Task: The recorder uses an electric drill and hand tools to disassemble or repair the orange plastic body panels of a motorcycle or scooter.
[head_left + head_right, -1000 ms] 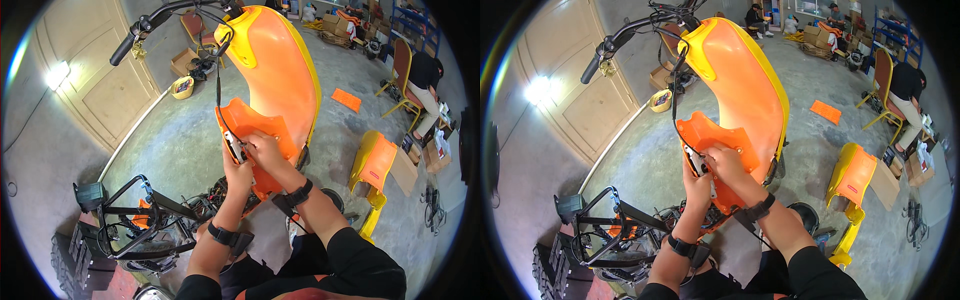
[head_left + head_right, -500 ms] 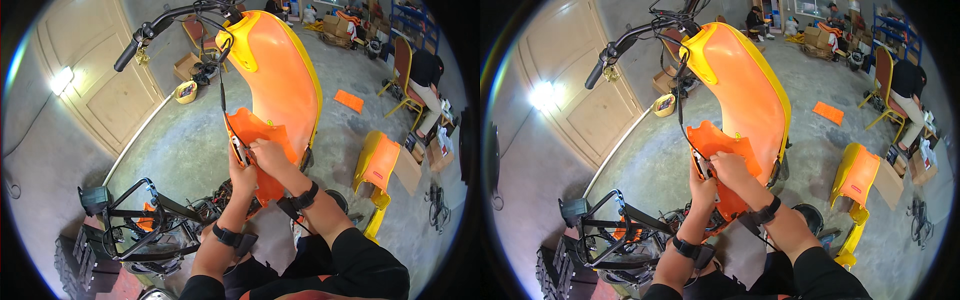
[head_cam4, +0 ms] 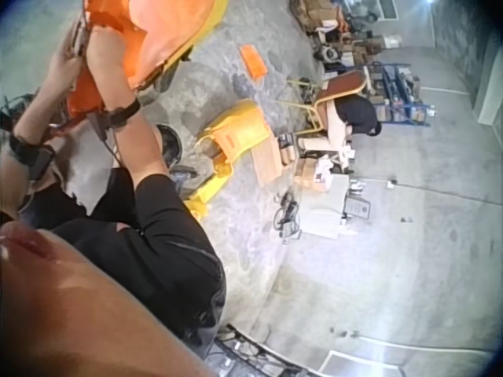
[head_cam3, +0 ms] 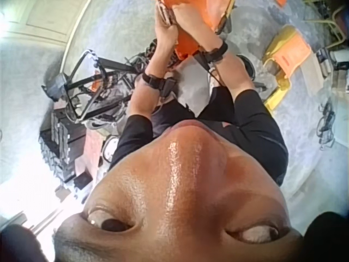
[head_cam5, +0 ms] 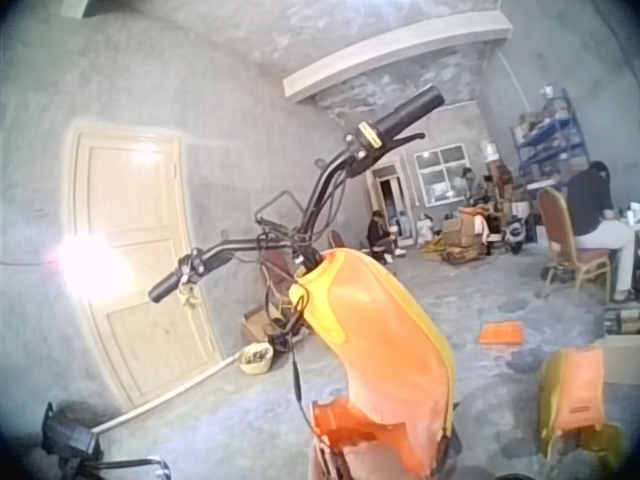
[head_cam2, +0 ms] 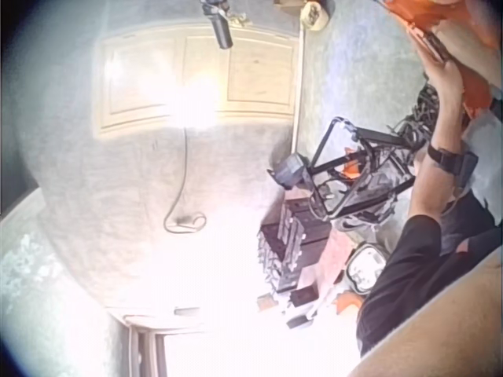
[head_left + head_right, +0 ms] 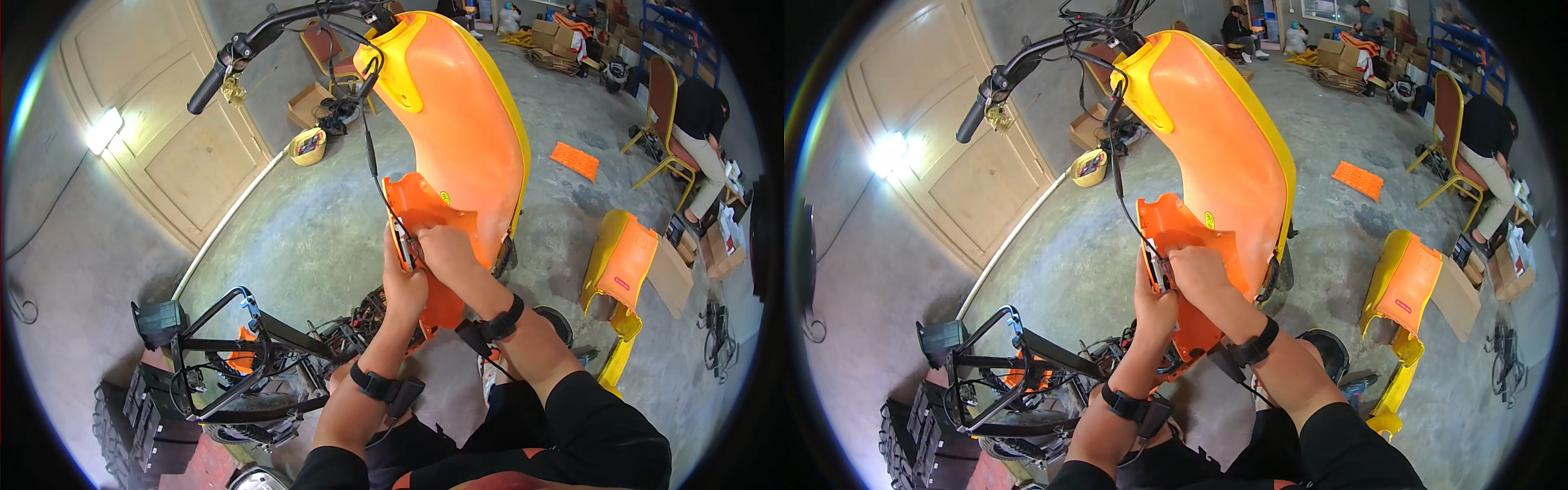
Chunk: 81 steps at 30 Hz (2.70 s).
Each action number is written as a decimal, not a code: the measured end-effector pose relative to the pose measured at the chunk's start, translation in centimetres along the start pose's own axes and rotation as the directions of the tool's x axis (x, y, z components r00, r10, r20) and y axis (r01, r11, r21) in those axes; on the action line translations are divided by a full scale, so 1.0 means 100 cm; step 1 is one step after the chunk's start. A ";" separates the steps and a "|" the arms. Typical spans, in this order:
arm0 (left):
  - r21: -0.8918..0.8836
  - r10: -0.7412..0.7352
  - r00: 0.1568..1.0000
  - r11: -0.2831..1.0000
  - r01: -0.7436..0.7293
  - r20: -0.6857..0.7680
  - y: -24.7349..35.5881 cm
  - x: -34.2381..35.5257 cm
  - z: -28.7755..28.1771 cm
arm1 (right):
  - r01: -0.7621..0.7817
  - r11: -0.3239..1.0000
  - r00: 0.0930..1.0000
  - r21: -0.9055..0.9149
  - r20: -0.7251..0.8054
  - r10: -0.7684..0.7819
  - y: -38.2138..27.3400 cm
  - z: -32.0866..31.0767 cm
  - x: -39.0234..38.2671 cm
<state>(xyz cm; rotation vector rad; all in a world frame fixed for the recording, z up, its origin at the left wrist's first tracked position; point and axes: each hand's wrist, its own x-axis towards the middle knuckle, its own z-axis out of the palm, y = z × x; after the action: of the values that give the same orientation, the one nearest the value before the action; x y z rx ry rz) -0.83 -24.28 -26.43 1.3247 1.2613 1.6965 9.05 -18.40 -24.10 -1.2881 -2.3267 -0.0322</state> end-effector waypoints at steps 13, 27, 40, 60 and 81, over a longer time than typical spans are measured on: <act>0.096 0.085 0.996 0.992 -0.086 0.011 -0.008 0.008 0.000 | -0.130 0.962 0.985 0.241 -0.077 0.152 0.004 0.020 0.003; -0.097 -0.232 0.972 0.967 0.234 0.031 0.011 0.007 -0.008 | 0.145 0.918 0.984 0.369 -0.152 -0.094 0.013 0.006 0.000; -0.115 -0.283 0.959 0.952 0.285 0.035 0.017 0.005 -0.011 | 0.061 0.951 0.994 0.305 -0.105 -0.030 0.004 0.015 0.001; -0.012 -0.288 0.957 0.958 0.288 0.034 0.024 0.002 -0.017 | 0.179 0.951 0.980 0.252 -0.128 -0.151 0.010 0.012 -0.002; 0.079 -0.226 0.973 0.972 0.223 0.042 0.007 0.009 -0.022 | 0.220 0.960 0.971 0.172 -0.131 -0.199 0.014 0.010 0.000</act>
<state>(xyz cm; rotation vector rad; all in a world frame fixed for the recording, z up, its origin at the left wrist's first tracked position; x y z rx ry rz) -3.17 -24.34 -25.56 1.2079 1.3990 1.4638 9.77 -17.41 -25.33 -0.9220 -2.2985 0.0411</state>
